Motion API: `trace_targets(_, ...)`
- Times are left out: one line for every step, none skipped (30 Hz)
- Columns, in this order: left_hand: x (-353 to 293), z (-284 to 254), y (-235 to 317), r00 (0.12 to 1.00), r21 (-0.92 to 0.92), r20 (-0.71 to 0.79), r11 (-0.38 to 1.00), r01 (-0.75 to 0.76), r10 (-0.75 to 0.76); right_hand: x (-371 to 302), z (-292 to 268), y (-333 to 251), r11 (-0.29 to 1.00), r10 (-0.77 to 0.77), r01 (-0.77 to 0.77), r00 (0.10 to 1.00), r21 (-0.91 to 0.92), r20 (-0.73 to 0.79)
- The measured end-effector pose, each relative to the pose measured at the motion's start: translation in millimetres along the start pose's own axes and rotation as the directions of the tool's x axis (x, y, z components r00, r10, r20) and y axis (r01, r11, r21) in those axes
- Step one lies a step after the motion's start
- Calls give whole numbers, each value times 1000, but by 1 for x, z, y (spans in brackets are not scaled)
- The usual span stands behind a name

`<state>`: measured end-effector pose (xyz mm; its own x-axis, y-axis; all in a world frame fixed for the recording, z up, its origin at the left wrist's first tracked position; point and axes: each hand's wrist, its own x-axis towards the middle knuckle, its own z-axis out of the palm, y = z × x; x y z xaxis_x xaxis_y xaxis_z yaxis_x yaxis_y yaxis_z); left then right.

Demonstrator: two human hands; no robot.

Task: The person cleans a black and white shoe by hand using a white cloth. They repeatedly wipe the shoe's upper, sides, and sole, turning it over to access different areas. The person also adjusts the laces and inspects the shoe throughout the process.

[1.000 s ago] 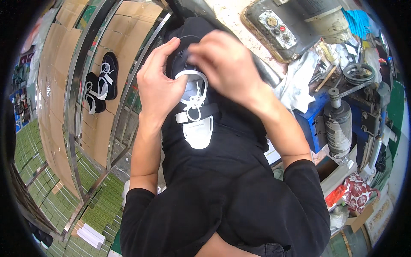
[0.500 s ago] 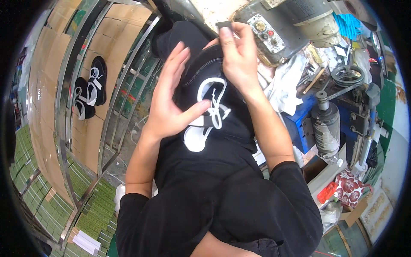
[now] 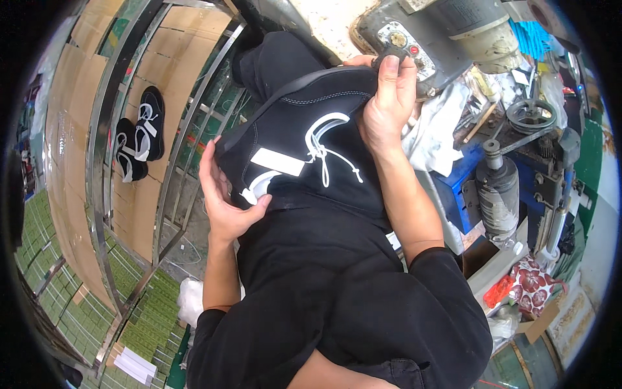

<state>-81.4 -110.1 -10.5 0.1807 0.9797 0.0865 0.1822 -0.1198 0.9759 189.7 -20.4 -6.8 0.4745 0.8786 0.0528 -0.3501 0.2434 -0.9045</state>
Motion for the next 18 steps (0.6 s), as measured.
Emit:
trace_targets(1, -2, -1, 1000, -35, -11, 999, -9, 9, 1, -2, 1, 1000, -1, 1, 1000, -10, 18)
trace_targets(1, -7, 1, 1000, -7, -17, 1000, -21, 20, 0, -2, 4, 1000, 9, -9, 999, -12, 41)
trace_targets(1, -9, 1, 999, -1, -23, 999, -47, 47, -2, -3, 5, 999, 23, -21, 999, -30, 46)
trace_targets(2, -10, 1, 997, 6, -28, 997, -74, 74, -3, -6, 4, 998, 37, -34, 998, -48, 51)
trace_targets(3, -11, 1, 994, 13, -28, 995, -102, 103, -7, -9, 4, 997, 47, -44, 997, -64, 53)
trace_targets(4, -12, 1, 994, -16, -33, 994, -109, 109, -13, -10, 6, 997, 72, -71, 997, -24, 32)
trace_targets(3, -16, 3, 992, 34, -18, 992, -122, 123, -18, -15, 9, 995, 89, -86, 994, -42, 57)
trace_targets(5, -17, 3, 991, 73, -1, 988, -136, 137, -20, -21, 12, 994, 94, -91, 994, -67, 46)
trace_targets(5, -18, 4, 988, 112, 18, 982, -151, 150, -24, -24, 17, 991, 98, -95, 995, -91, 35)
trace_targets(4, -20, 4, 991, 100, 10, 986, -134, 134, -27, -25, 21, 989, 121, -118, 992, -85, 30)
trace_targets(4, -20, 3, 992, 98, 11, 987, -128, 128, -30, -28, 23, 987, 139, -137, 990, -87, 21)
trace_targets(3, -20, 3, 992, 96, 12, 988, -123, 123, -33, -31, 23, 984, 158, -156, 987, -88, 11)
trace_targets(3, -21, 3, 993, 95, 14, 988, -118, 117, -35, -31, 22, 979, 184, -182, 983, -92, 11)
trace_targets(2, -23, 2, 992, 145, 37, 981, -126, 122, -38, -31, 20, 974, 207, -206, 978, -96, 7)
trace_targets(1, -25, 2, 990, 194, 61, 972, -135, 125, -41, -30, 17, 968, 231, -229, 973, -99, 3)
trace_targets(0, -27, 2, 988, 242, 85, 959, -145, 128, -48, -31, 13, 957, 252, -249, 968, -152, -1)
trace_targets(-3, -27, 0, 992, 233, 57, 964, -126, 115, -59, -32, 7, 927, 320, -314, 947, -204, -4)
trace_targets(-6, -26, -4, 994, 222, 38, 969, -107, 101, -74, -35, 5, 912, 327, -321, 945, -256, -20)
